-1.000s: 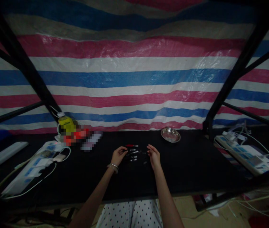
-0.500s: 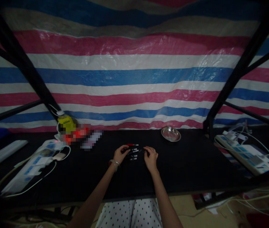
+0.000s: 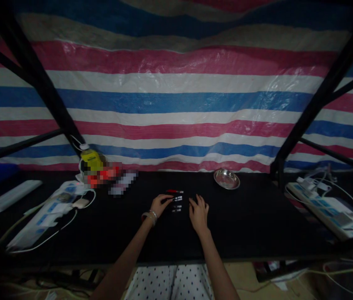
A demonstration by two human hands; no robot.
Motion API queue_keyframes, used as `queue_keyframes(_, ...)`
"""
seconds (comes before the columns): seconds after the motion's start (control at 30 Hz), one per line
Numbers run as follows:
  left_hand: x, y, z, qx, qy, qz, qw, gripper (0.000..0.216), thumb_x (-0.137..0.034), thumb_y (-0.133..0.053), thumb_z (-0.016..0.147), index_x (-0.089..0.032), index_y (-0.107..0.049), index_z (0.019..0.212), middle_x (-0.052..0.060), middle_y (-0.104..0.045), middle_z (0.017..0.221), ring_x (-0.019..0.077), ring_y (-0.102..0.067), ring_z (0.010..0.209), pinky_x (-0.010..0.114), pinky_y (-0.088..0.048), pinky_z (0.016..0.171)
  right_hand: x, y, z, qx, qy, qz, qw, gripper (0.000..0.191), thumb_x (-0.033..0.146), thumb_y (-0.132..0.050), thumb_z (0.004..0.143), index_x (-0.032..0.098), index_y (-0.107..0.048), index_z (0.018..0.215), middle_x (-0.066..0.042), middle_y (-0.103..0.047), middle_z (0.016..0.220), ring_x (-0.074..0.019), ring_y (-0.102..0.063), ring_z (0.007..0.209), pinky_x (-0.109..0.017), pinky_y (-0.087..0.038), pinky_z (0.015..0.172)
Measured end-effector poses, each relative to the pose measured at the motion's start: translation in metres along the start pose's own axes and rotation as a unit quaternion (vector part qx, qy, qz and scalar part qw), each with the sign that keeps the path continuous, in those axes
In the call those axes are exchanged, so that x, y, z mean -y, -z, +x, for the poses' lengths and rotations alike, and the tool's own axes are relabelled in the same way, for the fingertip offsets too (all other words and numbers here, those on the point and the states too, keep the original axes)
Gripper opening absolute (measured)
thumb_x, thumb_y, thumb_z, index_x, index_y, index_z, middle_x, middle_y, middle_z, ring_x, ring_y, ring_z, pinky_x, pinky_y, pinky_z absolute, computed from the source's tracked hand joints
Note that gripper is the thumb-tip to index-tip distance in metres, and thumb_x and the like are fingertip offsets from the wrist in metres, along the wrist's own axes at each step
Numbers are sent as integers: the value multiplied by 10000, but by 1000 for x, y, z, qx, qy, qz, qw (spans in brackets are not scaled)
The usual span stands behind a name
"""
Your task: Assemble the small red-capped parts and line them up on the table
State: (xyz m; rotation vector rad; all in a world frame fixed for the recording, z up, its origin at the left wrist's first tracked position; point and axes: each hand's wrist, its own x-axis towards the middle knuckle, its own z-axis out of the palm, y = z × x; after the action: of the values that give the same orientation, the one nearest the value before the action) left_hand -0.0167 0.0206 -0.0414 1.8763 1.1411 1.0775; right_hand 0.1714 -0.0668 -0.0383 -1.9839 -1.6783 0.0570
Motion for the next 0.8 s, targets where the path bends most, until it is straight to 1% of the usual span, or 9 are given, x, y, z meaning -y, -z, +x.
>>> queue_keyframes(0.23,-1,5,1,26,-3,-1,1000,154,-262,-592,762,-239,-712,856,28,-707,909,197,-617,914,351,-460,870,-9,-2,5,-14,-8,-7,1000,335,230,-417,877,245,-600,1157,-119,-475,1322,-247,-370,1252,-433,-287,957)
queue_keyframes(0.37,1,6,1,30,4,-20,999,155,-273,-592,754,-233,-716,840,34,-708,908,198,-624,910,351,-467,872,-3,-5,23,-15,-3,36,999,322,253,-419,881,253,-608,1141,-102,-506,1292,-239,-392,1229,-428,-294,950)
queue_keyframes(0.47,2,6,1,33,5,-30,999,156,-273,-597,743,-232,-719,832,40,-709,904,208,-626,911,364,-463,879,5,-8,46,8,4,76,997,317,271,-434,879,259,-607,1144,-87,-537,1255,-227,-415,1207,-404,-317,936)
queue_keyframes(0.53,1,6,1,33,6,-33,999,152,-273,-604,735,-236,-720,826,39,-710,902,212,-626,915,369,-461,882,11,-10,62,34,4,91,995,302,288,-465,869,258,-621,1126,-87,-544,1244,-224,-424,1199,-393,-319,938)
queue_keyframes(0.63,1,5,0,30,9,-43,999,145,-278,-613,728,-239,-719,820,36,-710,901,209,-629,914,362,-463,882,16,-14,80,81,-6,100,992,280,322,-548,824,282,-647,1083,-84,-535,1254,-241,-434,1190,-412,-317,939)
queue_keyframes(0.73,4,5,0,23,11,-50,998,156,-282,-605,737,-232,-715,836,38,-709,917,207,-630,923,359,-464,881,18,-19,90,111,-19,119,987,231,296,-636,748,296,-695,971,-63,-539,1248,-253,-441,1178,-431,-303,952)
queue_keyframes(0.8,8,4,1,5,16,-62,998,162,-288,-605,737,-222,-714,838,42,-710,915,209,-633,915,366,-465,877,17,-22,92,97,-34,162,981,171,252,-680,689,280,-722,853,-50,-562,1214,-250,-456,1155,-428,-299,960)
